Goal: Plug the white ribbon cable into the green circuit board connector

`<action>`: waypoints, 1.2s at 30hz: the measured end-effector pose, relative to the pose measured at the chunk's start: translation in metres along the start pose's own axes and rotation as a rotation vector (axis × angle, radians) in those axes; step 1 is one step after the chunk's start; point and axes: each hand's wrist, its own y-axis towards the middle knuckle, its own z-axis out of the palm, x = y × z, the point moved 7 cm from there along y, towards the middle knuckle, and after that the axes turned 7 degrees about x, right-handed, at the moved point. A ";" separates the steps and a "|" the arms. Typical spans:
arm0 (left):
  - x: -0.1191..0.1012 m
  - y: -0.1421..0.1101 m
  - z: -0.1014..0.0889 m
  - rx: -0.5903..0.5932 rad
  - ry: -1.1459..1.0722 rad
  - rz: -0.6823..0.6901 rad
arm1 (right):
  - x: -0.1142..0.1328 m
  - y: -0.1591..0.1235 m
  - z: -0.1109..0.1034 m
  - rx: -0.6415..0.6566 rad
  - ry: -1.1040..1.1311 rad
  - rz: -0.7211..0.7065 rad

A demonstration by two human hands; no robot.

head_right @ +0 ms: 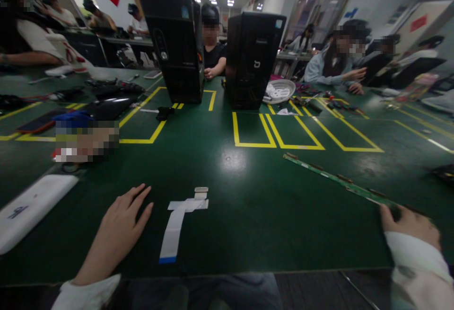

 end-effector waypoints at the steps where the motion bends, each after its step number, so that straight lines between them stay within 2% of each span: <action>1: 0.000 0.000 0.000 0.000 -0.001 -0.003 | -0.002 0.006 0.001 0.066 0.026 0.034; 3: 0.000 0.000 0.000 -0.001 -0.003 -0.005 | 0.000 0.013 0.001 0.155 0.074 0.051; 4: 0.000 0.000 -0.001 -0.002 -0.006 -0.006 | 0.004 0.015 -0.002 0.154 0.093 0.027; 6: -0.001 0.000 -0.002 -0.003 -0.008 -0.008 | 0.008 0.016 -0.008 0.119 0.135 0.004; 10: -0.002 0.000 -0.003 -0.016 0.001 -0.004 | 0.004 0.009 -0.015 0.027 0.176 0.061; 16: -0.004 0.001 -0.006 -0.043 0.012 0.020 | 0.010 0.008 -0.010 0.104 0.016 0.087; 21: -0.002 0.001 -0.004 -0.062 0.020 0.038 | 0.036 0.013 -0.014 0.061 -0.059 -0.036; 24: 0.000 0.002 -0.001 -0.054 0.025 0.041 | 0.069 0.011 -0.021 0.022 -0.051 -0.176; 28: 0.001 0.002 0.000 -0.033 0.023 0.018 | 0.140 -0.002 -0.027 -0.055 0.031 -0.479; 30: 0.000 0.002 -0.002 -0.034 0.015 0.013 | 0.178 -0.011 -0.023 -0.054 0.056 -0.569; 33: -0.001 0.002 -0.003 -0.022 0.008 0.012 | 0.236 -0.032 -0.017 -0.070 0.088 -0.652; 36: -0.002 0.002 -0.004 -0.017 0.002 0.003 | 0.294 -0.065 -0.024 -0.142 0.180 -0.757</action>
